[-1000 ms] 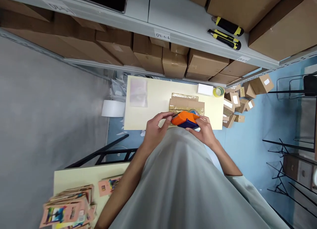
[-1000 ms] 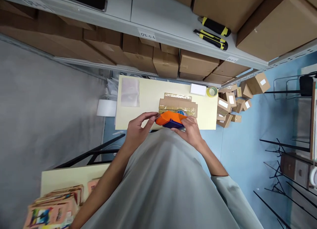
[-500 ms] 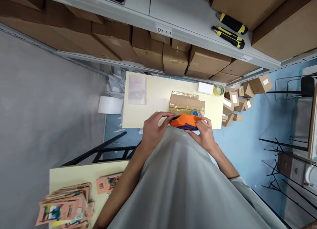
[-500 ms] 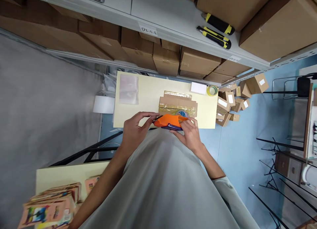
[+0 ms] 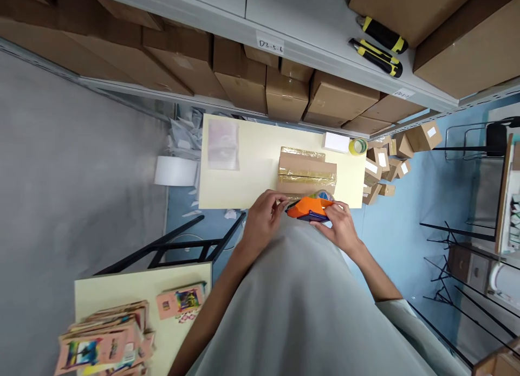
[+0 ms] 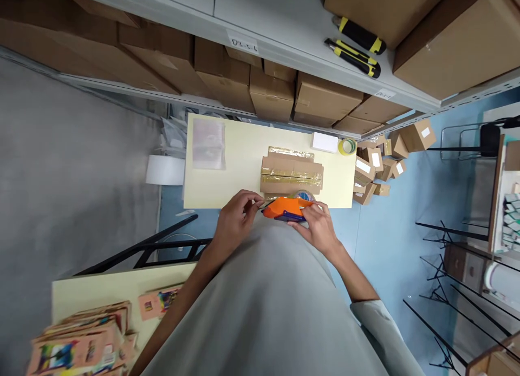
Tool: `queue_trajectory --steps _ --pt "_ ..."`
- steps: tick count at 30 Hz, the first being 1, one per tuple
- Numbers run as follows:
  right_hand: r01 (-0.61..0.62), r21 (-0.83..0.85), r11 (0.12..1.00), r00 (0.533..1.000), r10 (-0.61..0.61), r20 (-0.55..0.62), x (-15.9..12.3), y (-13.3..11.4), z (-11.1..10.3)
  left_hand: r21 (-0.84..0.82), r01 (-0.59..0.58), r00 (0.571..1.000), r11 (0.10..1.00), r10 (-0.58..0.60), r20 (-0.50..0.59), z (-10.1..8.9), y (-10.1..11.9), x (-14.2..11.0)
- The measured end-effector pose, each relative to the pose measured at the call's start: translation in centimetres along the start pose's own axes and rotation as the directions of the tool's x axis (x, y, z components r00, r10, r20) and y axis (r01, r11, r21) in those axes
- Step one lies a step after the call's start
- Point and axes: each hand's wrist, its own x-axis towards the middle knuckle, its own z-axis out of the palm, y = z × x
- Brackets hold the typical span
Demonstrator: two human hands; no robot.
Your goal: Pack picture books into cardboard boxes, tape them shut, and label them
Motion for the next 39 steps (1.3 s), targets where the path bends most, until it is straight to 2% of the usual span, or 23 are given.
queue_trajectory --steps 6,8,9,11,13,14,15,17,21,24,29,33,39 --pt "-0.021 0.050 0.999 0.989 0.014 0.145 0.6 0.3 -1.2 -0.031 0.144 0.988 0.989 -0.142 0.056 1.0 -1.1 -0.8" --pt "-0.019 0.038 0.999 0.981 0.012 0.192 1.2 0.8 -2.1 -0.048 0.183 0.981 0.982 -0.179 0.078 0.7 -1.4 -0.7" --pt "-0.016 0.022 1.000 0.978 0.011 0.210 1.5 1.2 -2.7 -0.054 0.200 0.979 0.978 -0.197 0.057 0.2 -1.7 -0.6" --pt "-0.023 -0.037 0.999 0.974 0.031 0.226 1.8 2.5 -4.2 -0.076 0.236 0.968 0.969 -0.241 -0.067 -1.6 -2.5 -0.1" --pt "-0.067 -0.117 0.991 0.972 0.091 0.218 1.9 3.8 -6.2 -0.122 0.281 0.922 0.952 -0.303 -0.241 -3.8 -3.5 0.5" --pt "-0.100 -0.147 0.984 0.970 0.129 0.206 2.0 4.2 -7.2 -0.148 0.292 0.910 0.945 -0.322 -0.260 -4.7 -4.0 0.8" --pt "-0.111 -0.160 0.981 0.967 0.144 0.211 2.1 4.4 -8.3 -0.155 0.285 0.917 0.946 -0.316 -0.244 -5.4 -4.3 1.2" --pt "-0.086 -0.172 0.981 0.973 0.120 0.198 2.4 3.9 -10.2 -0.170 0.256 0.949 0.952 -0.281 -0.144 -5.7 -4.4 1.9" --pt "0.041 -0.143 0.989 0.986 -0.017 0.165 3.4 0.1 -12.9 -0.293 0.182 0.983 0.939 -0.176 0.045 -3.8 -2.3 2.5" --pt "0.103 -0.100 0.990 0.982 -0.085 0.166 3.8 -2.8 -14.0 -0.388 0.169 0.984 0.906 -0.135 0.115 -3.0 -0.4 2.2" --pt "0.131 -0.083 0.988 0.984 -0.119 0.131 3.6 -4.7 -14.5 -0.511 0.180 0.963 0.840 -0.045 0.266 -4.5 1.9 1.6" --pt "0.134 -0.066 0.989 0.982 -0.124 0.142 3.6 -5.0 -14.0 -0.503 0.108 0.972 0.857 0.015 0.235 -5.5 3.3 1.2" --pt "0.134 -0.031 0.990 0.980 -0.128 0.154 3.4 -5.0 -13.1 -0.377 0.069 0.984 0.924 0.000 0.179 -5.0 4.4 0.8"
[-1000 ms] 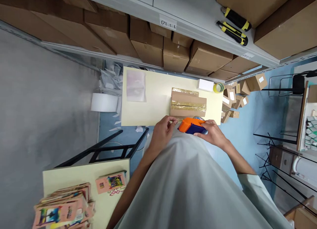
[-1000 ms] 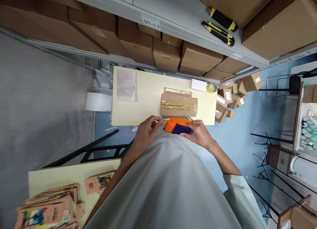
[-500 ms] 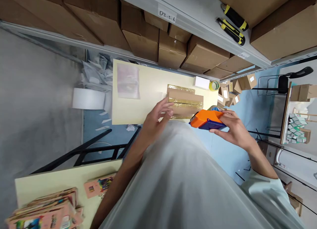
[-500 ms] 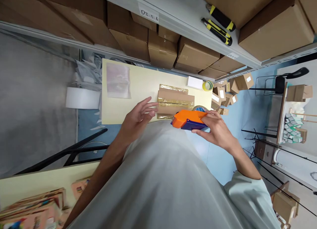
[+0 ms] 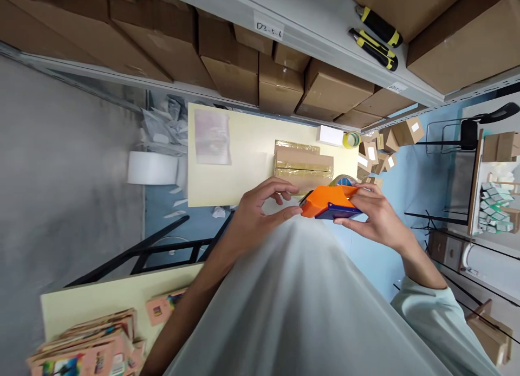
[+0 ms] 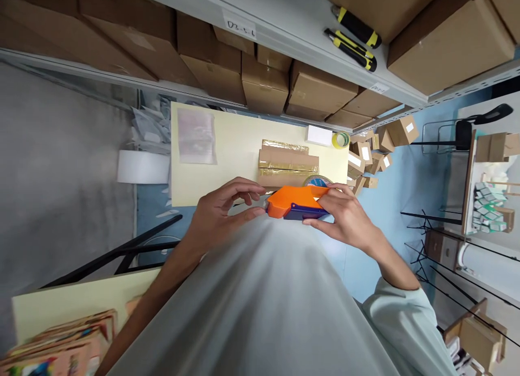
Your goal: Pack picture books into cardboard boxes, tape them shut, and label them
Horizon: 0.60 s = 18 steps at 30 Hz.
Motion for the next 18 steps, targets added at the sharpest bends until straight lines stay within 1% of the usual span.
queue_trajectory --steps 2,6,12,18 --pt "0.002 0.009 1.000 1.000 -0.002 0.004 -0.2 0.0 0.1 0.002 0.012 1.000 1.000 -0.012 -0.001 0.2 0.0 0.0" --pt "-0.002 0.011 1.000 1.000 0.002 0.013 -0.6 0.1 0.2 0.007 0.025 0.999 1.000 -0.025 0.033 0.6 -0.2 -0.2" --pt "0.027 0.035 0.999 1.000 -0.027 -0.004 -1.1 0.1 -0.2 -0.024 0.030 0.999 0.999 -0.029 0.043 0.8 -0.5 -0.3" --pt "0.039 0.038 0.999 0.999 -0.040 0.015 -1.5 -0.2 -0.6 0.029 0.062 0.996 0.998 -0.064 0.059 0.7 0.8 -0.5"
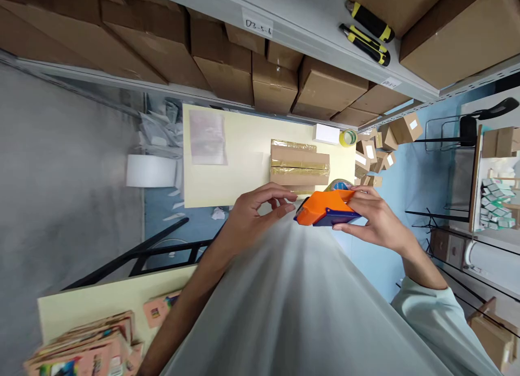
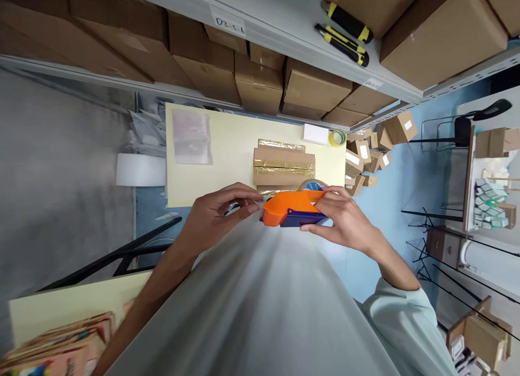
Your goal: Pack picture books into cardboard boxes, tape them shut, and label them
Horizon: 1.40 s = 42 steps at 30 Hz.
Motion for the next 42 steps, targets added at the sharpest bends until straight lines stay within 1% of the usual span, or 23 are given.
queue_trajectory --steps 3,7,10,13,16,19,21,22,25,28,31,33,35,38,42 --pt "0.023 -0.006 1.000 1.000 -0.023 -0.004 -0.1 -0.1 0.0 0.036 -0.001 1.000 0.999 0.001 0.002 0.2 0.7 -0.3" --pt "0.039 0.019 0.999 0.999 -0.039 -0.002 -0.2 -0.3 0.2 0.058 -0.014 1.000 0.998 0.015 -0.003 0.6 1.0 -0.8" --pt "0.013 0.033 0.999 1.000 -0.013 0.015 -0.4 -0.5 0.3 0.082 0.002 1.000 0.997 -0.001 -0.012 0.8 1.2 -1.1" --pt "-0.032 0.031 0.999 0.999 0.031 0.043 -0.7 -0.7 0.5 0.130 0.038 0.998 0.991 -0.031 -0.052 1.1 1.5 -1.5" --pt "-0.088 0.019 0.996 0.992 0.085 0.095 -0.9 -0.8 0.7 0.175 0.092 0.994 0.980 -0.079 -0.079 1.5 1.5 -1.9" --pt "-0.143 0.014 0.990 0.974 0.139 0.177 -1.1 -0.9 0.8 0.172 0.132 0.991 0.976 -0.124 -0.056 1.7 1.0 -2.2" --pt "-0.177 0.005 0.984 0.959 0.171 0.226 -1.3 -0.9 0.7 0.151 0.168 0.986 0.974 -0.163 -0.045 1.4 0.5 -2.4" --pt "-0.196 -0.005 0.981 0.951 0.191 0.245 -1.4 -0.8 0.6 0.137 0.196 0.980 0.971 -0.189 -0.057 1.0 0.1 -2.5" --pt "-0.254 -0.026 0.967 0.927 0.251 0.277 -1.5 -0.3 -0.1 0.093 0.287 0.955 0.953 -0.278 -0.098 -0.6 -1.1 -2.4" --pt "-0.298 0.007 0.954 0.899 0.278 0.338 -0.5 0.6 -0.5 0.062 0.343 0.936 0.937 -0.336 -0.102 -2.1 -2.7 -1.2" --pt "-0.368 -0.002 0.930 0.857 0.340 0.388 2.3 2.3 0.2 -0.011 0.376 0.919 0.927 -0.374 -0.128 -3.0 -5.0 1.4" --pt "-0.419 -0.017 0.908 0.824 0.388 0.412 4.9 4.0 1.2 -0.078 0.384 0.911 0.920 -0.391 -0.130 -3.4 -7.0 3.6" --pt "-0.452 -0.010 0.892 0.798 0.410 0.442 7.5 5.7 2.3 -0.126 0.382 0.908 0.916 -0.397 -0.133 -3.9 -9.2 5.7" --pt "-0.467 0.030 0.884 0.777 0.395 0.490 10.6 8.0 3.9 -0.167 0.395 0.899 0.903 -0.418 -0.131 -4.8 -12.2 7.7" --pt "-0.459 0.101 0.883 0.768 0.337 0.544 13.1 9.5 5.1 -0.194 0.431 0.880 0.882 -0.458 -0.126 -5.4 -14.9 8.9"
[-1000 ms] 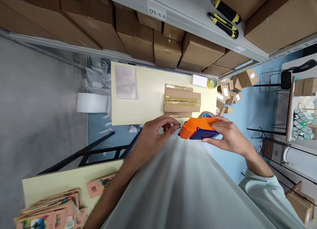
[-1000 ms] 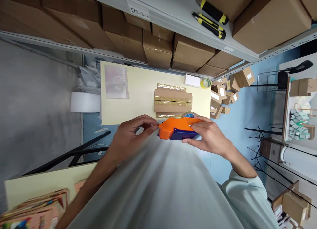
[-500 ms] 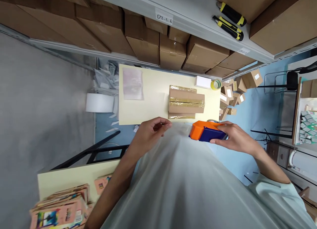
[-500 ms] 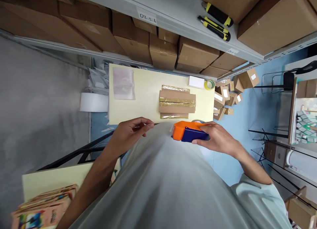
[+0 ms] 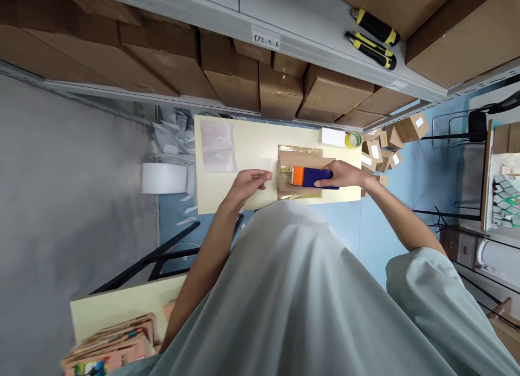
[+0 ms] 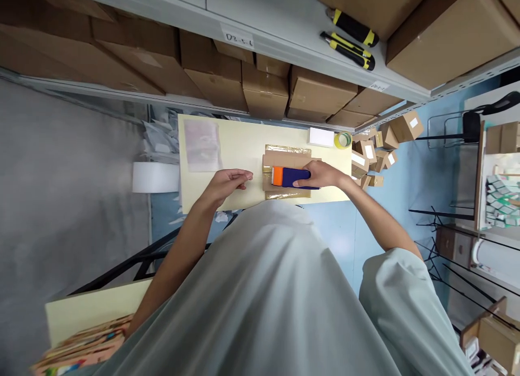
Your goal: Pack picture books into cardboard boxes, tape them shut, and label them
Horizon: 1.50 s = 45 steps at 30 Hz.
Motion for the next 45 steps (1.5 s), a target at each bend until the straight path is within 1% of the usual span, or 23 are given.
queue_trajectory --steps 5,10,13,17,21,23,26,30,33,35,37,38,39,40,41,42,43,44,45 --pt "-0.035 0.037 0.999 0.995 0.031 0.089 1.7 -0.1 -0.6 -0.030 0.042 0.999 0.999 -0.042 -0.002 -0.1 -1.2 1.6" --pt "-0.081 -0.027 0.996 0.990 0.084 0.112 3.1 0.1 -0.8 -0.045 0.080 0.997 0.996 -0.080 0.016 -0.1 -2.1 3.3" --pt "-0.117 -0.088 0.989 0.987 0.125 0.101 3.9 -0.1 -0.5 -0.053 0.117 0.993 0.992 -0.116 0.017 0.2 -2.6 4.3" --pt "-0.137 -0.144 0.980 0.985 0.150 0.084 4.8 -0.5 0.0 -0.083 0.180 0.983 0.980 -0.177 0.048 1.2 -3.1 5.5" --pt "-0.144 -0.156 0.977 0.985 0.156 0.072 5.2 -0.6 0.5 -0.108 0.211 0.975 0.972 -0.202 0.092 2.0 -3.4 6.0" --pt "-0.144 -0.157 0.977 0.985 0.157 0.070 5.4 -0.5 0.6 -0.121 0.211 0.975 0.970 -0.200 0.096 2.1 -3.6 6.0" --pt "-0.146 -0.170 0.975 0.984 0.160 0.075 5.5 -0.2 0.6 -0.127 0.205 0.979 0.970 -0.201 0.042 2.3 -4.2 6.1" --pt "-0.131 -0.165 0.978 0.986 0.146 0.082 5.6 0.2 0.7 -0.021 0.239 0.964 0.971 -0.240 -0.110 2.7 -5.2 6.0" --pt "-0.130 -0.163 0.978 0.987 0.144 0.076 5.7 0.6 0.9 0.045 0.242 0.964 0.969 -0.235 -0.121 3.5 -5.6 5.5" --pt "-0.132 -0.173 0.976 0.987 0.146 0.072 5.9 0.9 1.1 0.081 0.214 0.971 0.974 -0.203 -0.126 4.0 -5.7 4.9" --pt "-0.122 -0.172 0.978 0.988 0.136 0.073 6.0 1.1 1.2 0.144 0.183 0.975 0.973 -0.160 -0.155 4.2 -5.5 4.0" --pt "-0.115 -0.169 0.979 0.989 0.129 0.074 6.1 1.2 1.2 0.188 0.154 0.977 0.970 -0.121 -0.175 4.2 -5.4 3.5" --pt "-0.109 -0.169 0.980 0.989 0.123 0.077 6.1 1.2 1.2 0.237 0.103 0.980 0.966 -0.058 -0.191 4.2 -5.3 2.9" --pt "-0.105 -0.172 0.979 0.989 0.120 0.081 6.1 1.2 1.2 0.293 0.027 0.981 0.956 0.031 -0.191 4.3 -5.1 2.4" --pt "-0.103 -0.179 0.978 0.989 0.119 0.082 6.1 1.2 1.1 0.355 -0.074 0.977 0.932 0.139 -0.159 4.4 -4.9 1.8" --pt "-0.101 -0.186 0.977 0.990 0.118 0.081 6.1 1.1 1.1 0.412 -0.188 0.965 0.891 0.247 -0.094 4.7 -4.8 1.3" --pt "-0.098 -0.192 0.976 0.990 0.115 0.079 6.0 1.0 1.0 0.457 -0.293 0.943 0.840 0.333 -0.005 5.2 -4.7 0.9" --pt "-0.094 -0.193 0.977 0.991 0.111 0.079 5.9 0.8 0.9 0.497 -0.377 0.918 0.782 0.385 0.090 5.8 -4.6 0.6" --pt "-0.088 -0.186 0.979 0.991 0.105 0.084 5.8 0.7 0.7 0.539 -0.430 0.898 0.724 0.403 0.176 6.5 -4.6 0.4"
